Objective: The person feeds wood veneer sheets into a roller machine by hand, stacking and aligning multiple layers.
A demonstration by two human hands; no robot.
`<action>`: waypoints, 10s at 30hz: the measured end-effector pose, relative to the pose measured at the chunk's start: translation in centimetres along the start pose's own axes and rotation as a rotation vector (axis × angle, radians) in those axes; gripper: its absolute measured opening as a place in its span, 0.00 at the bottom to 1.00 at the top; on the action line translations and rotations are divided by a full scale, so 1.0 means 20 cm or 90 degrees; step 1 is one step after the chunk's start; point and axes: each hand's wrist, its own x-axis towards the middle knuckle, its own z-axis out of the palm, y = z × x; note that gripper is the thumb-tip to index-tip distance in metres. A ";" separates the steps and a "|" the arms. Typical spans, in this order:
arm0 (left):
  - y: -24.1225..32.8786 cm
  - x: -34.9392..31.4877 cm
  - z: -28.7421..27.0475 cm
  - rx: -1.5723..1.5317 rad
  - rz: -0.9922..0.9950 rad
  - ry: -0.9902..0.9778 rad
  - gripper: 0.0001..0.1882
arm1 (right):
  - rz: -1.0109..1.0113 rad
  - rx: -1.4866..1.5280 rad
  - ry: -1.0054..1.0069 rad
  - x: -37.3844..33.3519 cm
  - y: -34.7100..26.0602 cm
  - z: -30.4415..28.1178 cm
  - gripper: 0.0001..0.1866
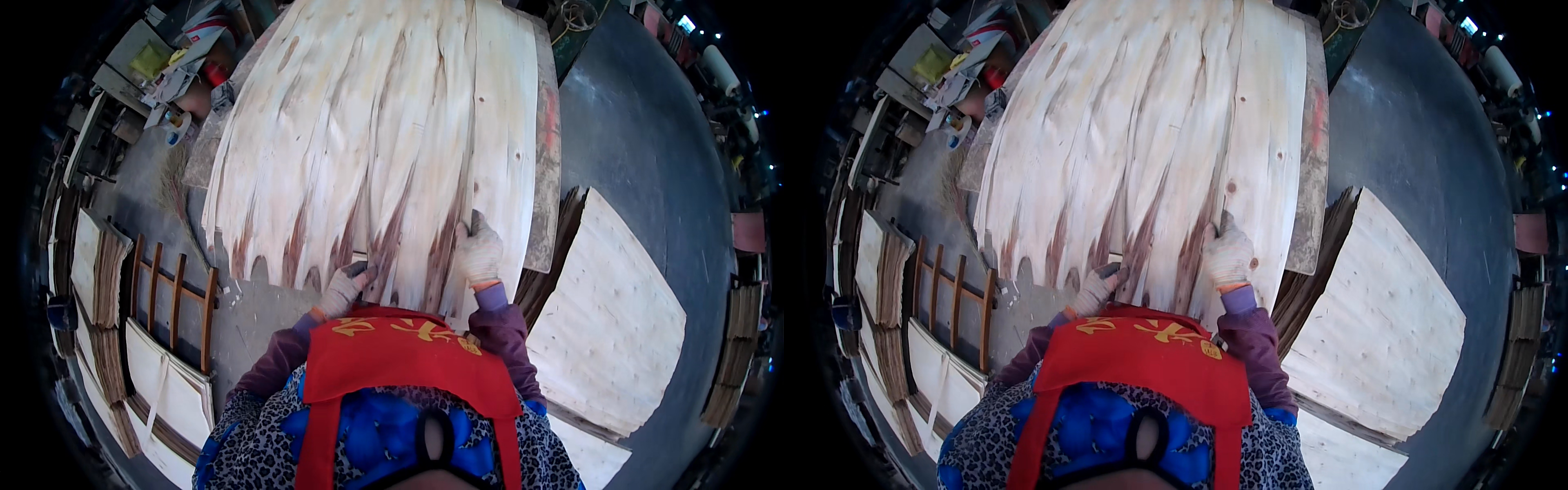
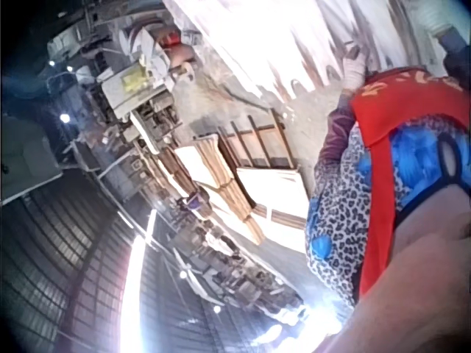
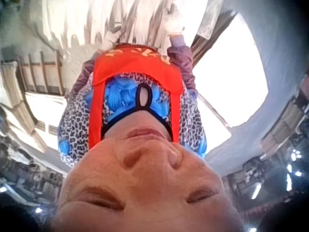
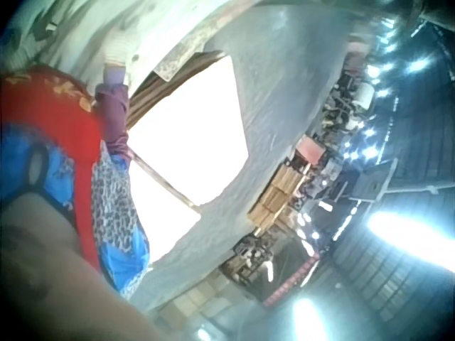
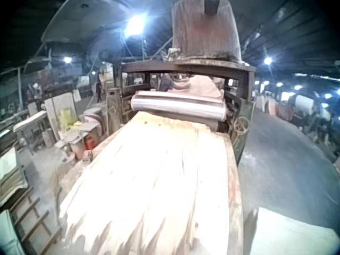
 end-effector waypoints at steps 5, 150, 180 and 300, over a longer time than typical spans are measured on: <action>-0.05 0.00 -0.03 0.108 0.222 0.019 0.16 | 0.035 0.081 0.000 0.01 0.09 0.03 0.22; -0.65 0.25 -1.51 0.081 0.141 0.618 0.22 | 0.396 0.642 0.038 -0.24 0.16 0.00 0.07; 0.41 1.23 -2.41 0.031 0.024 0.504 0.19 | 0.343 0.810 0.125 1.00 -0.45 0.58 0.08; -0.02 0.37 -1.33 -0.522 0.192 0.663 0.27 | 0.259 0.483 -0.140 0.51 0.06 0.06 0.23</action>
